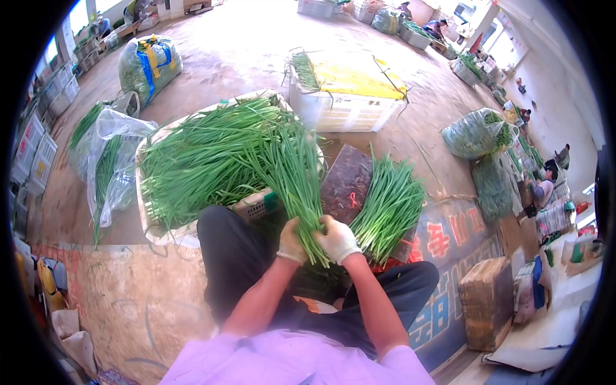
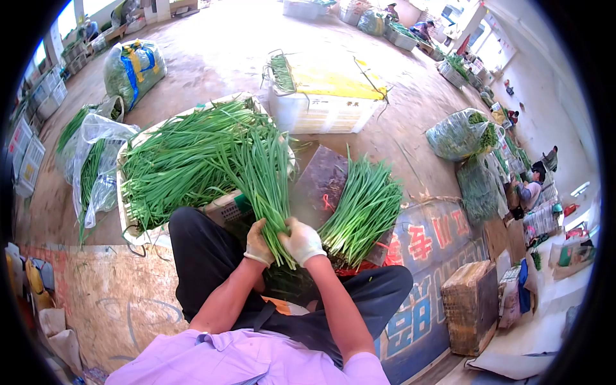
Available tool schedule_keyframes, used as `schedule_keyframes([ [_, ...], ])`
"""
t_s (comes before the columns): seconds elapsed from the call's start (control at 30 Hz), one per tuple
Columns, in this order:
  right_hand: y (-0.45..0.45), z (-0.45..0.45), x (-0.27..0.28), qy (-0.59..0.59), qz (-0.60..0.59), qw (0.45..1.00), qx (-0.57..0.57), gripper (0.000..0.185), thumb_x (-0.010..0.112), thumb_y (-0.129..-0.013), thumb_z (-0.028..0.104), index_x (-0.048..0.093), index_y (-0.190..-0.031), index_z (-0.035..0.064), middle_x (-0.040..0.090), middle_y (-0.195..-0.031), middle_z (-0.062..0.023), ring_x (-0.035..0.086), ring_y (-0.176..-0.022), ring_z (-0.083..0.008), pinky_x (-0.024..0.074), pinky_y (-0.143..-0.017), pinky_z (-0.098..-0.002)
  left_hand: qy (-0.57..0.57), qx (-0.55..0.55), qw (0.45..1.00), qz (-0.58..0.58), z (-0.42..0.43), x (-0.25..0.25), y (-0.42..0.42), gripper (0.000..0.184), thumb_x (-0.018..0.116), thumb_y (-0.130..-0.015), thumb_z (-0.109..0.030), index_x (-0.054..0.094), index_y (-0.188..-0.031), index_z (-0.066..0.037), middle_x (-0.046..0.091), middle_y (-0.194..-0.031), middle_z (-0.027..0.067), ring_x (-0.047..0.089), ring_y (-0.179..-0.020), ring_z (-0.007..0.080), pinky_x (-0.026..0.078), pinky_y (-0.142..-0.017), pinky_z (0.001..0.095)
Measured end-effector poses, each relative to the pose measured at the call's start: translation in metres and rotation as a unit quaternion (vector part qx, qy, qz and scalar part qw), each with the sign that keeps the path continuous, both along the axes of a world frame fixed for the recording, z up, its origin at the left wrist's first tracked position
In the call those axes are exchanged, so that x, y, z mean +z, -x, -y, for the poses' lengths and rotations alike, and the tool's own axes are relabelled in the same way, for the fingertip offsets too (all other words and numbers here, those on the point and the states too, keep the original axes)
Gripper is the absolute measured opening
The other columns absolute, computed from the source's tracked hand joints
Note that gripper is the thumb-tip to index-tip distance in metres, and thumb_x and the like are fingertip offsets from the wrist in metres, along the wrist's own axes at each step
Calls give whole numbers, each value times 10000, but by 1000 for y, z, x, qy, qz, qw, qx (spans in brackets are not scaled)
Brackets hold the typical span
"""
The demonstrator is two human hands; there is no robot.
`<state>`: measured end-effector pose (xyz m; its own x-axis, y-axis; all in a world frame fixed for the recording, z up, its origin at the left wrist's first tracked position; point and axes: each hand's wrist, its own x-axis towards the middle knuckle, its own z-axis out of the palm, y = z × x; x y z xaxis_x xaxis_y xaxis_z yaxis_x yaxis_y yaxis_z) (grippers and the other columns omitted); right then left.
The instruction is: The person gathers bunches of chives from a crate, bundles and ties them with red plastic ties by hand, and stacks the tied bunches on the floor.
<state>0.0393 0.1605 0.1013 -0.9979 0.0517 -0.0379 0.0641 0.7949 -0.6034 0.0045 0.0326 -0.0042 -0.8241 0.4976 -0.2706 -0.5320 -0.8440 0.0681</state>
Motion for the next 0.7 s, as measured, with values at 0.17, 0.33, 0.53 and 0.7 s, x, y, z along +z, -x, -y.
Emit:
schedule_keyframes([
  [0.17, 5, -8, -28, 69, -103, 992, 27, 252, 719, -843, 198, 679, -1020, 23, 704, -928, -132, 670, -801, -267, 520, -759, -360, -4, 4, 1000, -8, 8, 6, -3, 390, 529, -937, -290, 610, -1214, -27, 671, -1156, 169, 643, -1073, 338, 501, -987, 487],
  [0.33, -9, -14, -5, 423, 76, 902, -44, 151, 638, -942, 114, 653, -1052, 11, 701, -950, -47, 634, -794, -93, 517, -720, -254, 17, -76, 994, -76, 7, 13, -9, 365, 613, -908, -220, 609, -1208, -12, 683, -1075, 148, 673, -950, 308, 552, -869, 457],
  [0.53, -27, -20, 3, 500, 52, 864, -22, 154, 621, -948, 78, 620, -1087, 13, 698, -962, -63, 650, -785, -120, 543, -718, -265, 107, -102, 988, -46, 7, 9, -8, 313, 653, -868, -121, 636, -1162, -13, 690, -932, 115, 685, -810, 279, 575, -758, 417],
  [0.7, -39, -34, 18, 624, -44, 779, -40, 74, 599, -956, 48, 596, -1023, 18, 684, -976, -117, 657, -727, -163, 558, -682, -295, 104, -57, 993, -28, 8, 9, -3, 363, 708, -813, -46, 634, -1165, -2, 691, -924, 104, 686, -798, 246, 584, -761, 369],
])
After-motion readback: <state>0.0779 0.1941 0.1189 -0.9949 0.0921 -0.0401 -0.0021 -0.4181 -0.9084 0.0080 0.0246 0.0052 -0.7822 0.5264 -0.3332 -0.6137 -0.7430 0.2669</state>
